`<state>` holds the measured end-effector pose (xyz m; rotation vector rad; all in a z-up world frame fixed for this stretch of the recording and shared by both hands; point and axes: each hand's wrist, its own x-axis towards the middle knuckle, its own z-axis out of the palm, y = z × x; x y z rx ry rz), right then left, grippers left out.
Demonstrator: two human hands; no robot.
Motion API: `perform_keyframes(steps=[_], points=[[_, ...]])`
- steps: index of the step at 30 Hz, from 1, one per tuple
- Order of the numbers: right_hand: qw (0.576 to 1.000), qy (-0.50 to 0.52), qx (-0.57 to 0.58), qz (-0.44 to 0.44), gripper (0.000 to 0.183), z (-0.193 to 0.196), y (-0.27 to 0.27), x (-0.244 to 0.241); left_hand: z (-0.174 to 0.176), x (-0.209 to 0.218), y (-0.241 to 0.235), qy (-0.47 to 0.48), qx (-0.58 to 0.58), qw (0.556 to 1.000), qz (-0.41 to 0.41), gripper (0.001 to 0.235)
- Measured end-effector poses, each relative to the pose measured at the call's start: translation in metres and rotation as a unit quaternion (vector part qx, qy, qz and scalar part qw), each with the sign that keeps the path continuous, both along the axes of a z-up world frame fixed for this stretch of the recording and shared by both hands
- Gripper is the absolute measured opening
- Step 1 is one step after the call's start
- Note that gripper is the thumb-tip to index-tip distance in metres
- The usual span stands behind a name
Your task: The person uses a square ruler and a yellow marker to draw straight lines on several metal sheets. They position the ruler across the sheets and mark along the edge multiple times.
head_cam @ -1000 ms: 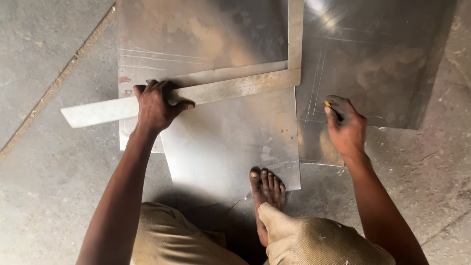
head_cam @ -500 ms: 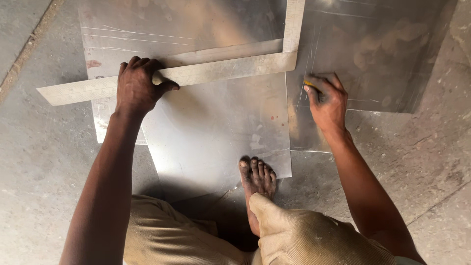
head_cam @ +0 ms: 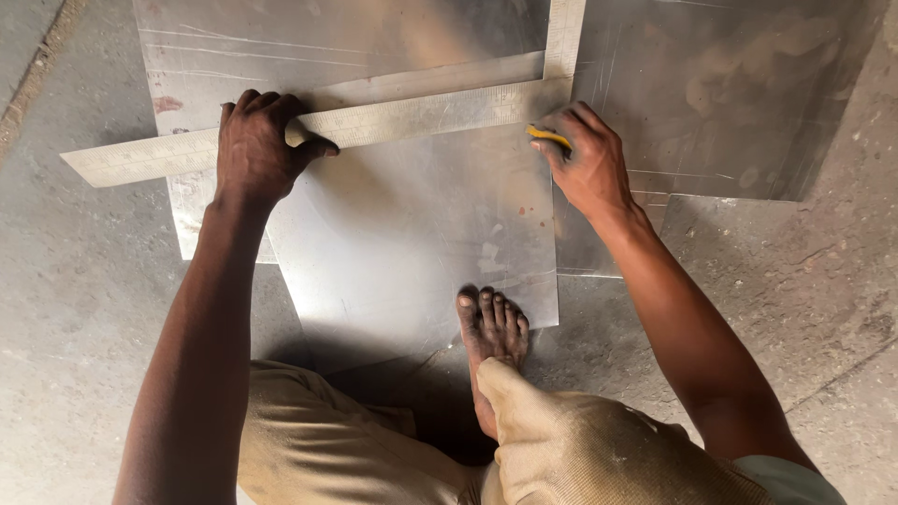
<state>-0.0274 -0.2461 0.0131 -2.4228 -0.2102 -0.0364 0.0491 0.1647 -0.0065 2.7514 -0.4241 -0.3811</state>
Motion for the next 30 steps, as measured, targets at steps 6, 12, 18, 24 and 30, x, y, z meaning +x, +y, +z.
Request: perform_keyframes(steps=[6, 12, 18, 24, 30], points=[[1.0, -0.016, -0.018, 0.002, 0.019, -0.001, 0.005, 0.002, -0.001, -0.002, 0.001, -0.014, -0.007, 1.0, -0.002, 0.056], [0.998, 0.019, -0.06, -0.005, 0.012, -0.011, 0.005, 0.006, -0.005, -0.002, 0.003, 0.01, 0.007, 1.0, -0.001, 0.057], [0.964, 0.23, -0.135, 0.017, 0.02, 0.004, 0.004, 0.01, -0.012, -0.006, 0.004, -0.053, -0.021, 0.998, -0.031, 0.057], [0.988, 0.131, -0.076, 0.015, 0.015, 0.022, 0.008, -0.015, 0.007, -0.008, 0.002, -0.064, -0.003, 0.998, -0.017, 0.061], [0.999, -0.002, 0.018, -0.035, 0.016, 0.008, 0.012, 0.0, 0.037, -0.009, 0.06, -0.076, 0.049, 0.995, -0.044, 0.064]])
